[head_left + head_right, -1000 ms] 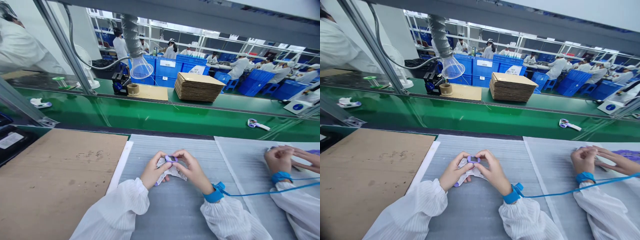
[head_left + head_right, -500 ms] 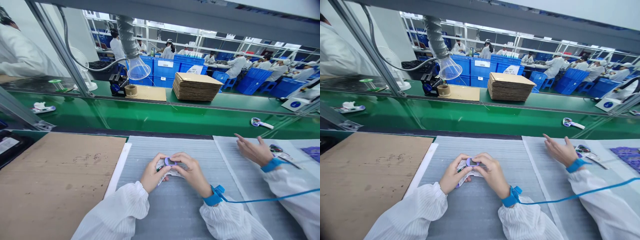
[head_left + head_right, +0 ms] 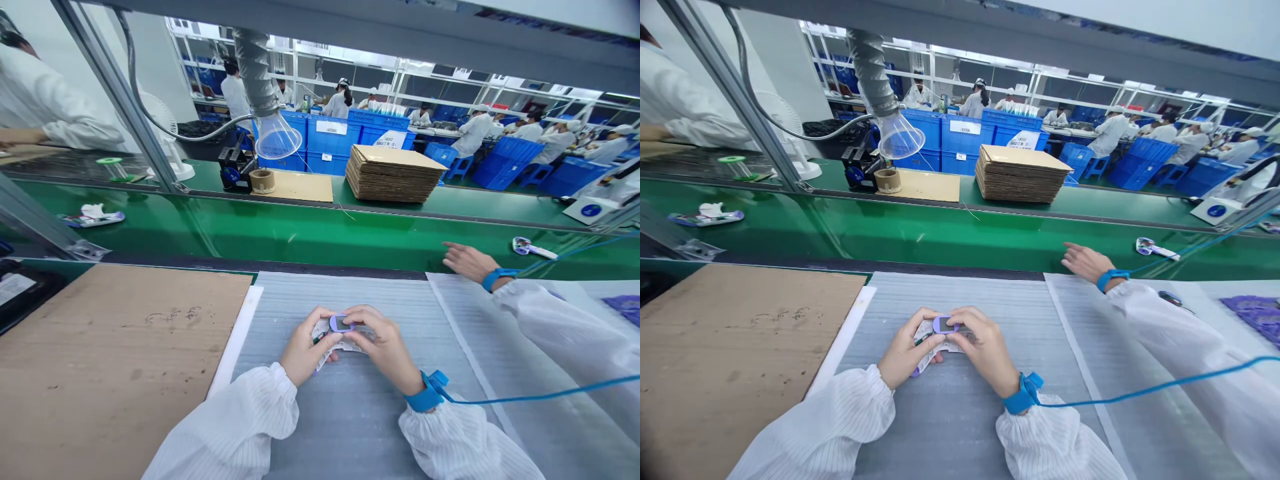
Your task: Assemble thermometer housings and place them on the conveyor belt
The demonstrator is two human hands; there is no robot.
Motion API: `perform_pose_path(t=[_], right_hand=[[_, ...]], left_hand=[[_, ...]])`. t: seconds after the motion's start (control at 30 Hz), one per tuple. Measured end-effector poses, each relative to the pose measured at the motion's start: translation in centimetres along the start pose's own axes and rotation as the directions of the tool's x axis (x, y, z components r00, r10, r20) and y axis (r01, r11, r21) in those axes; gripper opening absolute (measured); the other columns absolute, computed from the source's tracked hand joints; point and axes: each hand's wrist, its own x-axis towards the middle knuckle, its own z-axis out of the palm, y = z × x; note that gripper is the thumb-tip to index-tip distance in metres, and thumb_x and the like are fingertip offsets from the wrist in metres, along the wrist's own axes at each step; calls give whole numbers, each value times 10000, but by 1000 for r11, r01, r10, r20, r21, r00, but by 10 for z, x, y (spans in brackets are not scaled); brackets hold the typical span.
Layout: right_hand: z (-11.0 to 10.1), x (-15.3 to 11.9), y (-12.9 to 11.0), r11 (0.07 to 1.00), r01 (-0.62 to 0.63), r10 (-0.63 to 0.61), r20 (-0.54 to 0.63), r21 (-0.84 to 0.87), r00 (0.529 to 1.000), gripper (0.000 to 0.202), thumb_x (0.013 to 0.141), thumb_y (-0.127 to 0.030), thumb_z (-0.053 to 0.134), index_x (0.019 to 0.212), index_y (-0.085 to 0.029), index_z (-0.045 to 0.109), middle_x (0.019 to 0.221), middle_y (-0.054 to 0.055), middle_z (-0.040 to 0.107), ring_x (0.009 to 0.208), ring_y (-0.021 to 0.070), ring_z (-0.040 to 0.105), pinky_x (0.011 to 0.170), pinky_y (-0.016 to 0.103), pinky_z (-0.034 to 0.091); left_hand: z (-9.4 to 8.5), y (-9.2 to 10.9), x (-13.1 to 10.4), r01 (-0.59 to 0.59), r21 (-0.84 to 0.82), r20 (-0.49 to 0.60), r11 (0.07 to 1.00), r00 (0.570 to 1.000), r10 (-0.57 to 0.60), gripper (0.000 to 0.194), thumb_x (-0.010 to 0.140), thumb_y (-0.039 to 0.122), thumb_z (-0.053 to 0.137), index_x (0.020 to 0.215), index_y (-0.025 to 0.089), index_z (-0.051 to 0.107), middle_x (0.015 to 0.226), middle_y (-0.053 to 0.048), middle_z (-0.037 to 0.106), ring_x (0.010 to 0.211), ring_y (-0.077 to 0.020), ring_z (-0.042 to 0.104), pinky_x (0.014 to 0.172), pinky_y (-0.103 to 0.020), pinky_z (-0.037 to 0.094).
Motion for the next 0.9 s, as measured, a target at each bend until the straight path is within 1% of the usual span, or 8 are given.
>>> perform_pose_path(t=[0.13,0.23,0.3,0.47,0.57,0.7,0.8,0.9], right_hand=[[-6,2,-7,1000,2,-2,10,3,1000,120,822,-210,593,939,-215,569,1016,71,570,986,206,543,848,347,434],[-9,4,-12,1000,-6,6,12,29,1000,54,854,-203,538,906,-214,542,901,47,572,890,190,551,783,323,438],[-9,4,-14,1000,-11,11,-8,13,1000,37,868,-191,502,880,-212,530,840,36,564,831,184,544,735,310,433],[-8,4,-14,1000,-18,17,-40,-5,999,49,861,-174,496,838,-208,522,799,24,550,779,172,529,695,290,418],[-11,5,-16,1000,-14,13,-20,-24,1000,52,868,-186,488,834,-208,521,791,24,545,774,173,519,690,292,417],[-11,5,-19,994,15,-12,33,-107,999,80,892,-185,441,843,-206,500,785,31,526,765,180,488,679,302,402],[-9,4,-20,987,26,-17,59,-157,998,86,899,-159,410,855,-204,468,793,37,515,754,183,467,671,308,391],[-6,2,-21,984,39,-28,68,-171,997,88,895,-139,402,858,-205,446,801,39,512,746,184,457,670,312,387]], left_hand=[[0,0,-1,-24,62,-6,998,1000,24,259,786,350,572,997,210,518,919,-15,578,556,-102,587,540,-242,518],[0,0,-2,-67,126,11,990,998,66,260,786,328,572,1012,201,548,945,-28,575,574,-103,580,581,-247,521],[1,-1,-2,-93,167,15,982,996,92,251,790,318,567,1013,202,561,949,-32,569,579,-104,576,584,-244,515],[2,2,-3,-145,239,36,960,989,140,235,804,304,550,1020,212,565,932,-28,552,592,-109,572,587,-236,499],[2,5,-4,-194,282,52,939,981,187,211,808,301,543,997,214,578,895,-23,552,579,-110,560,588,-234,481],[2,8,-5,-271,369,80,889,962,260,143,806,260,542,930,214,595,827,-7,550,562,-103,539,629,-237,460],[3,8,-5,-227,354,45,907,973,226,160,797,266,551,946,214,580,850,-11,561,582,-109,552,597,-230,476],[4,5,-4,-126,251,-12,960,991,133,218,790,321,558,977,209,548,879,-18,562,608,-122,568,504,-215,496]])
